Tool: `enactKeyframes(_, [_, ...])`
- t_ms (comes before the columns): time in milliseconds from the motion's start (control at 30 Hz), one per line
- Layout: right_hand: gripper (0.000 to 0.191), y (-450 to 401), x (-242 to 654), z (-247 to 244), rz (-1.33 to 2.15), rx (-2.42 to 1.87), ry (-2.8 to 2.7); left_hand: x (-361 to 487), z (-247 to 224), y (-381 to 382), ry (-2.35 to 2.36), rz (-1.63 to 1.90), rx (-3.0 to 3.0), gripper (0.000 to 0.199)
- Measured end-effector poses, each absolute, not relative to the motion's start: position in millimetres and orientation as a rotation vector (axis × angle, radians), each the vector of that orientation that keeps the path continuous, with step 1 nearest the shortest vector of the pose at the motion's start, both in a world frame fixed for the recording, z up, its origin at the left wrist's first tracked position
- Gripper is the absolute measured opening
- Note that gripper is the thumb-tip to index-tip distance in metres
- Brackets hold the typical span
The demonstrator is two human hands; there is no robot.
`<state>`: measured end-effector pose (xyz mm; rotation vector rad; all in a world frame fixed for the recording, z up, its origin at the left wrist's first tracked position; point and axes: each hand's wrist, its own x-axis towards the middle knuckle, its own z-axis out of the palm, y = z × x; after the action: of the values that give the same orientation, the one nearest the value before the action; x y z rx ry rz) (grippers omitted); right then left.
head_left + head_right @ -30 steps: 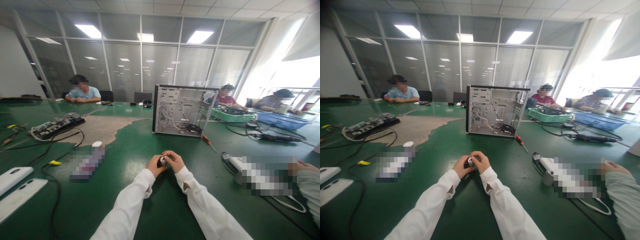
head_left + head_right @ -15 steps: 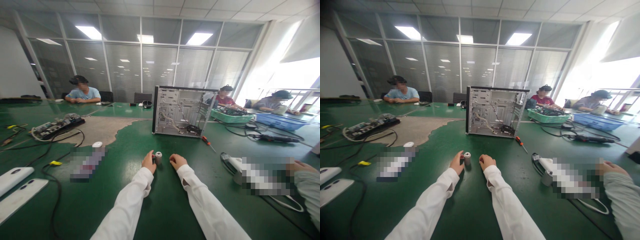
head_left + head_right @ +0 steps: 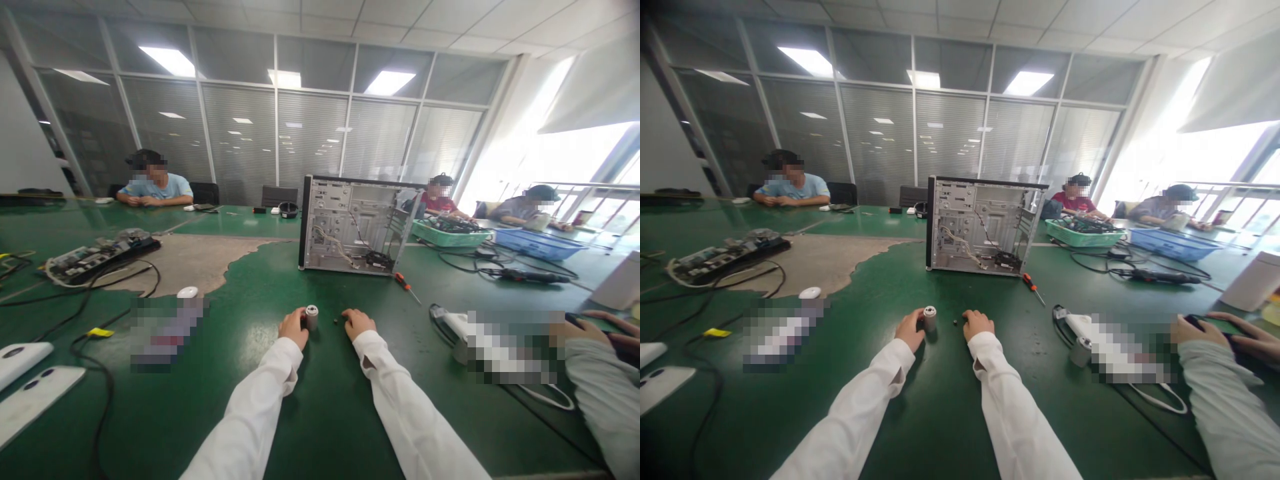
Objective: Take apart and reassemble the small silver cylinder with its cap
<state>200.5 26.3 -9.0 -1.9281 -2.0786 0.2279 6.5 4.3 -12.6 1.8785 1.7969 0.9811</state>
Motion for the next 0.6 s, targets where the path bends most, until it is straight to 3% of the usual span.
enactKeyframes(433, [0.027,24,205,-15,0.252,-1.814,-2.023,7,-10,5,1.896,0.805,1.952,0.049])
enactKeyframes(600, [0.036,14,198,-14,0.202,-1.716,-1.946,6,-8,6,1.879,0.844,1.926,0.048])
